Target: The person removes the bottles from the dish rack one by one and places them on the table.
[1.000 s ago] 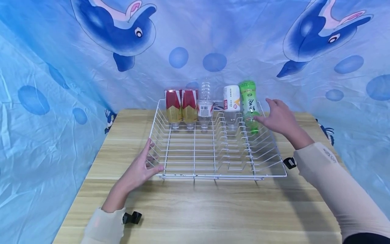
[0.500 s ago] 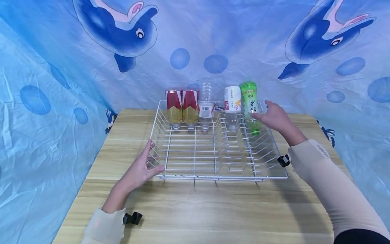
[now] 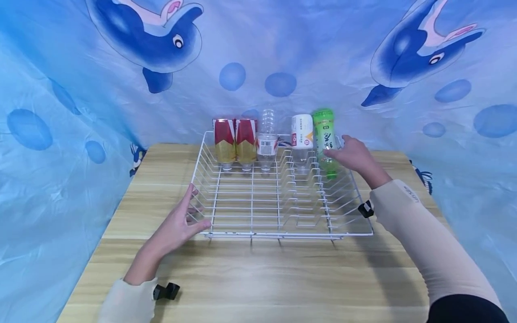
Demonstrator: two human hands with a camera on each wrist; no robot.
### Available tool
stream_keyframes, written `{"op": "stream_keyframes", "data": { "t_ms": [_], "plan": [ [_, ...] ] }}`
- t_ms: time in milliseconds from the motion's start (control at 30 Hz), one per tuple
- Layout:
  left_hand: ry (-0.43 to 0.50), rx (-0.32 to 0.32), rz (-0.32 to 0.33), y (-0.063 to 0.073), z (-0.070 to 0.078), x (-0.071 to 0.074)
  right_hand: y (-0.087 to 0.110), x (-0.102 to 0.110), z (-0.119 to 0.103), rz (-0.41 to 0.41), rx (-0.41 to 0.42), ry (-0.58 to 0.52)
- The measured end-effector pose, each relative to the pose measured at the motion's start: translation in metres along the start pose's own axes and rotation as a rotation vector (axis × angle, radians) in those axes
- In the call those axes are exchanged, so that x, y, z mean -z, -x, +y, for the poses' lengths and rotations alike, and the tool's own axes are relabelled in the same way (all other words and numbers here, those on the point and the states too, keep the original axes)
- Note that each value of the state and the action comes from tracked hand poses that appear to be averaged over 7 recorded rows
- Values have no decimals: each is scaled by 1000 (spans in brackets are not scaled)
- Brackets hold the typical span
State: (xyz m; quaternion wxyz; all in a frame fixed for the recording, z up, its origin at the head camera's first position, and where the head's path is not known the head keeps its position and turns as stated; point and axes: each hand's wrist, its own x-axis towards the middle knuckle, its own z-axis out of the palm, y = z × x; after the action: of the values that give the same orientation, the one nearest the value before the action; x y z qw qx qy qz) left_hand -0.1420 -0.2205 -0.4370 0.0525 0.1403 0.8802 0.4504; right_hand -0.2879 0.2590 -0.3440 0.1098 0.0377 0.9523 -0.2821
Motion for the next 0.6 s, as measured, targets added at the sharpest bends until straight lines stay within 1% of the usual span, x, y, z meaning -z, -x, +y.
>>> {"op": "stream_keyframes", "data": {
  "t_ms": [100, 300, 467, 533, 600],
  "plan": [
    [1, -2, -1, -1, -2, 0, -1, -2, -2, 4, 5, 9],
    [0, -7, 0, 0, -4, 0, -4, -9, -1, 27, 46, 4],
    [-2, -21, -10, -5, -3, -1, -6, -6, 4, 30, 19, -6],
    [-4, -20, -12, -5, -4, -1, -9, -6, 5, 20, 3, -20],
    [-14, -8, -8, 0, -4, 1, -14, -9, 3, 8, -6, -42]
  ]
}}
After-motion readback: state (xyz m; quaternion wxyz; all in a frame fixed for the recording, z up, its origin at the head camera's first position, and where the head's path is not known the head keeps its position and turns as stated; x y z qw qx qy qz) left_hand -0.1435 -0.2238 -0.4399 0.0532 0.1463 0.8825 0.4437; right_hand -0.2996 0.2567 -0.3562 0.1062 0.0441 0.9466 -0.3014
